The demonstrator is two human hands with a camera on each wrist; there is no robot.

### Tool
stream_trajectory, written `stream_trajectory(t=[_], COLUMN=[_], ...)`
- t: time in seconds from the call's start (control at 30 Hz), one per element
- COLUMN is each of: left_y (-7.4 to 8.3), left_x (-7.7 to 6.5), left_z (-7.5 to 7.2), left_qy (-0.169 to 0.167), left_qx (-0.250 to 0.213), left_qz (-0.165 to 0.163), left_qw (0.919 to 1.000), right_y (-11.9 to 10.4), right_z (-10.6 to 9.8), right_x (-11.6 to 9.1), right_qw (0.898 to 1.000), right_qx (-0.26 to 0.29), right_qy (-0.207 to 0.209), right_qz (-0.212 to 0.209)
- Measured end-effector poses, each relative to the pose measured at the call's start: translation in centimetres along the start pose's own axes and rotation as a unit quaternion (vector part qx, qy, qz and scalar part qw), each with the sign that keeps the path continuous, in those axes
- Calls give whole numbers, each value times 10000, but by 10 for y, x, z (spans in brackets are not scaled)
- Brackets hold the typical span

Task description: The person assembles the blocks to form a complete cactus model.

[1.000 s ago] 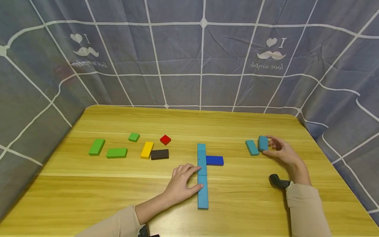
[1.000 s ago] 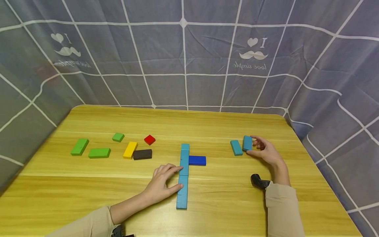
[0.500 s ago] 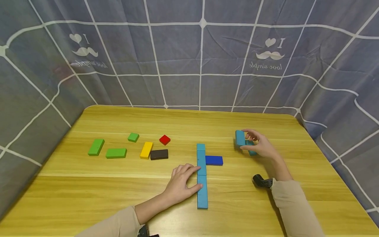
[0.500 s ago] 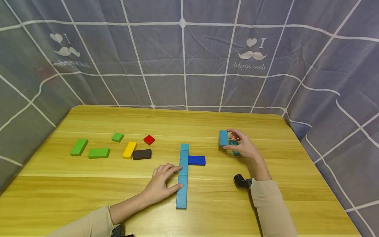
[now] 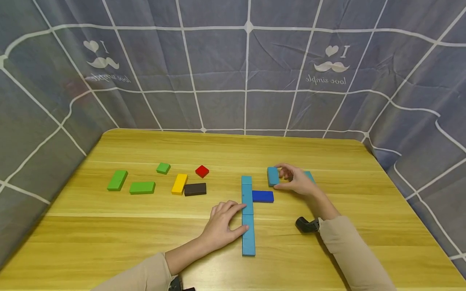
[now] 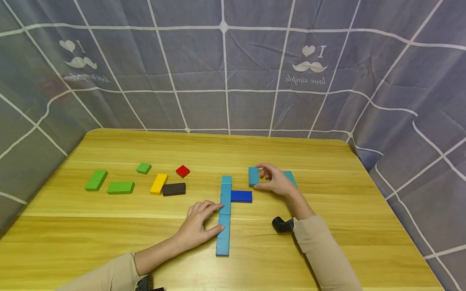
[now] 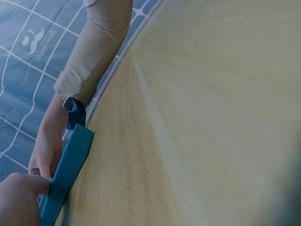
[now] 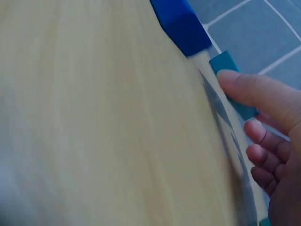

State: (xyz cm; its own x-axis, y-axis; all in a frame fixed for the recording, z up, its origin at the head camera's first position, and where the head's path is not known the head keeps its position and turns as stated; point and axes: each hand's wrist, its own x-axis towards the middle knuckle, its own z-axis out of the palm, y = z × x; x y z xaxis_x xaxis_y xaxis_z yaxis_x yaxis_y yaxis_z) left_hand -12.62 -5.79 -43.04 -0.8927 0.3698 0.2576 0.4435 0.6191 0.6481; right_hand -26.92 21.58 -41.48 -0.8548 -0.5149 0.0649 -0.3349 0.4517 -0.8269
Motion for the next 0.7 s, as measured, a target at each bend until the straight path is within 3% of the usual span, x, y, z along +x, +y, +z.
stream_trajectory(t=[0.23,0.7], left_y=[-1,-1], left_x=[0,0], left_z=[1,0], left_qy=[17,4], left_qx=[-10,-18], left_qz=[0,7], left_qw=[10000,10000], right_y=[-1,-1], right_z=[10,10], right_x=[2,-1], right_qw=[9999,9995], right_qx=[27,1], right_qy=[-40,-304], right_qz=[88,59])
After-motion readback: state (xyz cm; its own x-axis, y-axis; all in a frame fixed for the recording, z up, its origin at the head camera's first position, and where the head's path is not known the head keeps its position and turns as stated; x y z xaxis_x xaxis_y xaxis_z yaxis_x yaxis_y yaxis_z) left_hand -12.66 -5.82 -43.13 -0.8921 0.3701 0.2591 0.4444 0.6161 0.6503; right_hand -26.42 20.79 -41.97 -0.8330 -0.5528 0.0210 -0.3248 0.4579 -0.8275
